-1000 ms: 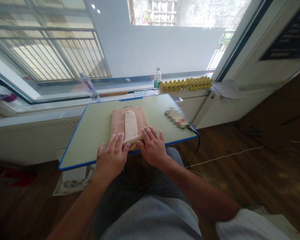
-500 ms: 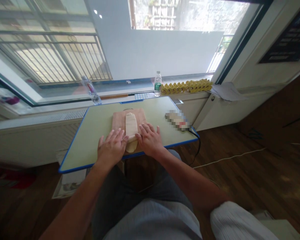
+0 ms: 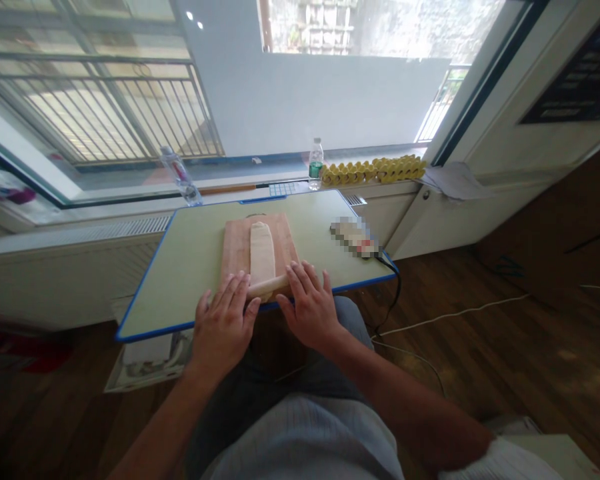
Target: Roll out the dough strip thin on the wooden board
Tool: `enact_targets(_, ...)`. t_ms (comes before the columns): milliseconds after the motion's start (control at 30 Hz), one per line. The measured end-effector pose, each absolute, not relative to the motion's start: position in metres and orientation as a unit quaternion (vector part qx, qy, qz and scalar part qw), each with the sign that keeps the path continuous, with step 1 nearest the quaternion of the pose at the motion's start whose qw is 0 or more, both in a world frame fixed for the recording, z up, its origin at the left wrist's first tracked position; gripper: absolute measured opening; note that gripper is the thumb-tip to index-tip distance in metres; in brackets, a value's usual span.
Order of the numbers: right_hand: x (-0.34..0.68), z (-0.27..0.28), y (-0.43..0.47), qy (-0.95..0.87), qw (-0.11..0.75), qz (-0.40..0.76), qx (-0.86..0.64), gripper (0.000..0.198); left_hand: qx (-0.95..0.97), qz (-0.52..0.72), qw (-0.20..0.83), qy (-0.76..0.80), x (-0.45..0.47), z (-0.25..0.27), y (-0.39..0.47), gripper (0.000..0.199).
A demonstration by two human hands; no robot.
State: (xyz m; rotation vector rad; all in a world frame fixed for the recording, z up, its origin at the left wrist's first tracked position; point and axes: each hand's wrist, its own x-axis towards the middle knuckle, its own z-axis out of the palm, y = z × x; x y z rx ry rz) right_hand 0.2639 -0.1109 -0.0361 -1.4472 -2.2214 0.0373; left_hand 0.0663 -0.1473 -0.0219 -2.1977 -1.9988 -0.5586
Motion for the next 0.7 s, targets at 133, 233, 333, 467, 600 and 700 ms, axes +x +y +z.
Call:
enact_targets(133, 0.264, -0.036, -0.107, -0.818, 0.232, 0.011, -0.526, 0.060, -0.726, -0.185, 0.063, -0.659, 0.064, -0.021, -0.143, 0.060)
enact_targets(233, 0.261, -0.031, -0.094, -0.823, 0.214, 0.015, -0.527, 0.064, -0.725, -0.178, 0.057, -0.663, 0.060, -0.016, -0.127, 0.061)
enact_targets(333, 0.254, -0.025, -0.077, -0.823, 0.199, 0.025, -0.532, 0.068, -0.722, -0.168, 0.055, -0.669, 0.056, -0.011, -0.106, 0.061)
enact_targets(467, 0.247, -0.022, -0.066, -0.816, 0.203, 0.030, -0.541, 0.068, -0.723, -0.162, 0.058, -0.669, 0.054, -0.009, -0.096, 0.060)
enact_targets(600, 0.253, -0.028, -0.085, -0.820, 0.206, 0.022, -0.533, 0.067, -0.731, -0.172, 0.053, -0.659, 0.060, -0.013, -0.121, 0.062)
enact_targets(700, 0.264, -0.035, -0.108, -0.825, 0.198, 0.015, -0.529, 0.068, -0.737, -0.178, 0.048, -0.650, 0.065, -0.016, -0.147, 0.061)
